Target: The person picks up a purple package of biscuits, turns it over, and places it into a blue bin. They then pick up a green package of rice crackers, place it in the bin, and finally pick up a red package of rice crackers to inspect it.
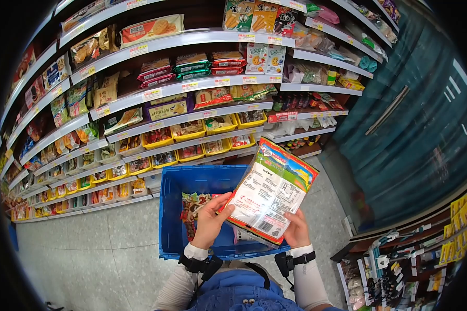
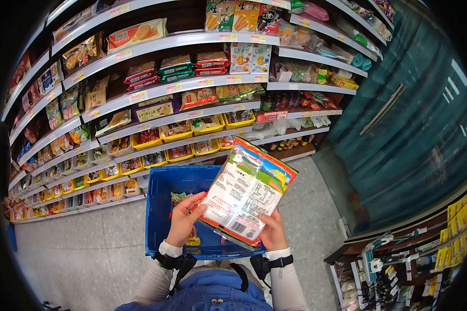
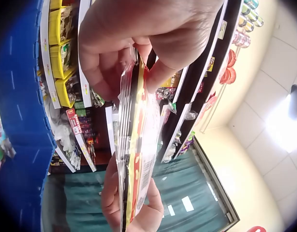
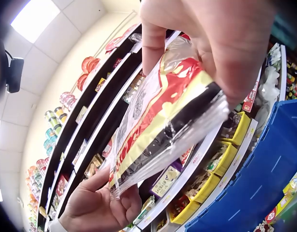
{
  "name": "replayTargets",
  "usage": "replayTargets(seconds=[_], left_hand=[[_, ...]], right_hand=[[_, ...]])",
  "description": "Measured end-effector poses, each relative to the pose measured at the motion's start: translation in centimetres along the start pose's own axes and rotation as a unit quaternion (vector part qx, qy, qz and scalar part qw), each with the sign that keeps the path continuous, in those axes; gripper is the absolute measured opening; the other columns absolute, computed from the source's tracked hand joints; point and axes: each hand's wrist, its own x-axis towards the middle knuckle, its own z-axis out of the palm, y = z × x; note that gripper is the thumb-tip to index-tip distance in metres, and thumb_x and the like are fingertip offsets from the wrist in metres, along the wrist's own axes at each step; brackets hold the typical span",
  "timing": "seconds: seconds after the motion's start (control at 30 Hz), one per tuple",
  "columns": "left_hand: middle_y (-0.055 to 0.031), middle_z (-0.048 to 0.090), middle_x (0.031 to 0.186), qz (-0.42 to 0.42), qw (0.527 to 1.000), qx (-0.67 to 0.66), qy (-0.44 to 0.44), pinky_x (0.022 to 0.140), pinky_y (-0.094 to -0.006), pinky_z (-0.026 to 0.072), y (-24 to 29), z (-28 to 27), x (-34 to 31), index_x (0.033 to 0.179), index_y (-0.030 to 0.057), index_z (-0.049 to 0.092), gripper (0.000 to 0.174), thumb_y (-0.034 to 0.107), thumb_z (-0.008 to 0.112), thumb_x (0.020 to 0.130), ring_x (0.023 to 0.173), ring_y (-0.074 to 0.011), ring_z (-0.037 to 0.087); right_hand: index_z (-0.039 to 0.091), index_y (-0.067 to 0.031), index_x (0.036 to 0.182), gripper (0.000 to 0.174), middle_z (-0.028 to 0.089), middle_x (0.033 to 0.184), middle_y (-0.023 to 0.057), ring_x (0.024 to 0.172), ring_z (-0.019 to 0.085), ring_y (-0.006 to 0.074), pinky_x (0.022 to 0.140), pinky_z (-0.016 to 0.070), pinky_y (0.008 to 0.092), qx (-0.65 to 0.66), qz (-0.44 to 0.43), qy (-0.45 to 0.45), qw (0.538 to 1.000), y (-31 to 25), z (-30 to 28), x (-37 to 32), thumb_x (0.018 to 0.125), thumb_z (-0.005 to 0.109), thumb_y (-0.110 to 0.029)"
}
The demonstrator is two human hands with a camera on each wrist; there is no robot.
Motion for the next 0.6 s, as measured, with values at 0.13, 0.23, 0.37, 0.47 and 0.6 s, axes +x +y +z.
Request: replayTargets(seconds=[0.13,0.23,0.37,0.47,0.6], left_hand=[[-0.0099,0.059,0.111,0.009,1.0,0.002,0.003,0.087,-0.0247,0.0442,-0.4,-0.2,0.2,0.119,-0.0024,0.052,0.036,0.004,0.06,0.084,0.101,-0.013,0.055],[-0.01,0.059,0.111,0.001,1.0,0.013,0.006,0.086,-0.0245,0.0444,-0.6,-0.4,0.3,0.118,-0.0024,0.052,0.035,0.005,0.06,0.084,0.1,-0.0128,0.056],[-0.0098,0.06,0.11,-0.003,0.999,0.03,0.014,0.085,-0.0242,0.0445,-1.0,-0.7,0.5,0.118,-0.0025,0.052,0.035,0.006,0.06,0.085,0.099,-0.0129,0.056],[-0.0094,0.059,0.11,0.026,0.999,0.035,0.01,0.083,-0.0243,0.0451,-2.2,-1.1,0.7,0.117,-0.0025,0.053,0.034,0.007,0.059,0.085,0.098,-0.0126,0.056],[-0.0114,0.056,0.113,0.065,0.994,0.079,0.042,0.087,-0.0293,0.0432,-3.7,-1.0,0.6,0.114,-0.0007,0.055,0.035,0.008,0.062,0.082,0.101,-0.0189,0.054]], right_hand=[[0.038,0.0015,0.126,0.047,0.05,0.122,0.0154,0.112,0.05,0.0273,0.096,0.0407,0.0403,0.008,0.007,0.007,1.0,0.2,0.1,-0.2,0.081,0.051,-0.001],[0.038,0.0012,0.126,0.047,0.051,0.122,0.0149,0.112,0.05,0.027,0.096,0.0409,0.0399,0.01,0.015,0.015,1.0,0.5,0.1,-0.4,0.081,0.051,-0.002],[0.037,0.0006,0.127,0.048,0.05,0.123,0.0142,0.112,0.051,0.026,0.095,0.0413,0.0391,0.003,0.003,0.017,1.0,0.8,0.4,-0.6,0.081,0.052,-0.002],[0.037,0.0001,0.127,0.049,0.05,0.123,0.0139,0.112,0.051,0.0253,0.095,0.0414,0.0386,-0.002,-0.012,0.018,1.0,1.1,0.5,-0.8,0.081,0.052,0.0],[0.036,0.0,0.128,0.051,0.05,0.124,0.0137,0.112,0.051,0.0249,0.095,0.0409,0.0379,-0.04,-0.021,0.048,0.998,1.4,0.7,-1.3,0.08,0.053,0.0]])
